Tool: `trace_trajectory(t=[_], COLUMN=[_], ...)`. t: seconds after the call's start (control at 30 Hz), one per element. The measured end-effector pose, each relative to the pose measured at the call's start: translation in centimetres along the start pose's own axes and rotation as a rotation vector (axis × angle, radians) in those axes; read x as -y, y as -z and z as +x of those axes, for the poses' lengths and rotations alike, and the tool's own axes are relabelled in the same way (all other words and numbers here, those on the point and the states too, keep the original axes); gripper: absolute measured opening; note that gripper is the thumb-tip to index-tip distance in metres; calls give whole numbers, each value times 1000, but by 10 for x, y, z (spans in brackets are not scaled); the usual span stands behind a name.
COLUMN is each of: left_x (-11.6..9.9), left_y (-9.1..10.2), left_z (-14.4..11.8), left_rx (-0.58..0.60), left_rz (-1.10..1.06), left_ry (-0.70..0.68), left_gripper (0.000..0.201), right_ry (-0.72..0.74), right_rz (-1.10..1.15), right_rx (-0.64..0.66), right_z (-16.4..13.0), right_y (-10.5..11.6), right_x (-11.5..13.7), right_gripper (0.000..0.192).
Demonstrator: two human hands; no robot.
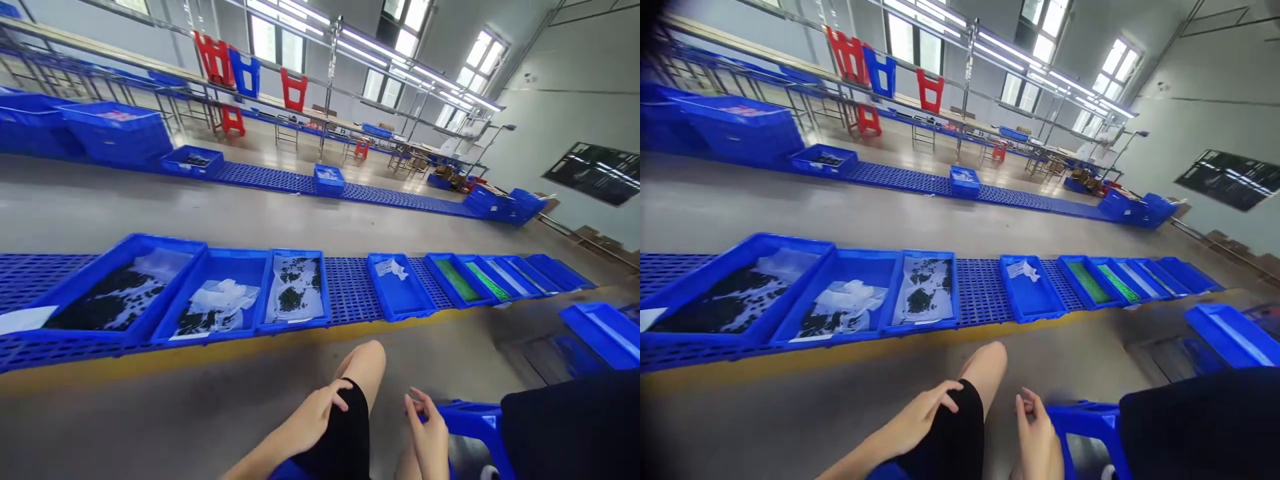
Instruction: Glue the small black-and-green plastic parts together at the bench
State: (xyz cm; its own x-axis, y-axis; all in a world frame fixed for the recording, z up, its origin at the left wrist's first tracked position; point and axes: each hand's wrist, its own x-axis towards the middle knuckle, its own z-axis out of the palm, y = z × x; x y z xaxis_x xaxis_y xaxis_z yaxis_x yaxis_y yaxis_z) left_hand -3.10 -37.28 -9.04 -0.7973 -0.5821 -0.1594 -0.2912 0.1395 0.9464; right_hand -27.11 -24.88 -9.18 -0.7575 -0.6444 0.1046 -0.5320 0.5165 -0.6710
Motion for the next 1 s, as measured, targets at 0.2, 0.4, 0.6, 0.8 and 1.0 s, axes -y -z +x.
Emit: trace_trajectory(t=[0.2,0.4,0.6,0.8,1.0], left_x=[52,118,211,309,365], left_y=[75,121,165,203,226], left_z=[-4,54,141,204,244], left_rx=[-333,-466,-510,-509,-498], left_rz=[-80,15,89,134,168], left_ry=[187,457,799,1092,1205], left_gripper=[46,62,32,31,33], right_ry=[-95,-134,326,786,965], right_rz=[42,-89,-398,-717,-795], right_rx=[56,148,571,916,1055], right_z=[32,66,187,299,315], right_y=[21,11,-174,-416,-525], right_x=[12,-27,-8,27,22], right_gripper=[55,45,29,46,49])
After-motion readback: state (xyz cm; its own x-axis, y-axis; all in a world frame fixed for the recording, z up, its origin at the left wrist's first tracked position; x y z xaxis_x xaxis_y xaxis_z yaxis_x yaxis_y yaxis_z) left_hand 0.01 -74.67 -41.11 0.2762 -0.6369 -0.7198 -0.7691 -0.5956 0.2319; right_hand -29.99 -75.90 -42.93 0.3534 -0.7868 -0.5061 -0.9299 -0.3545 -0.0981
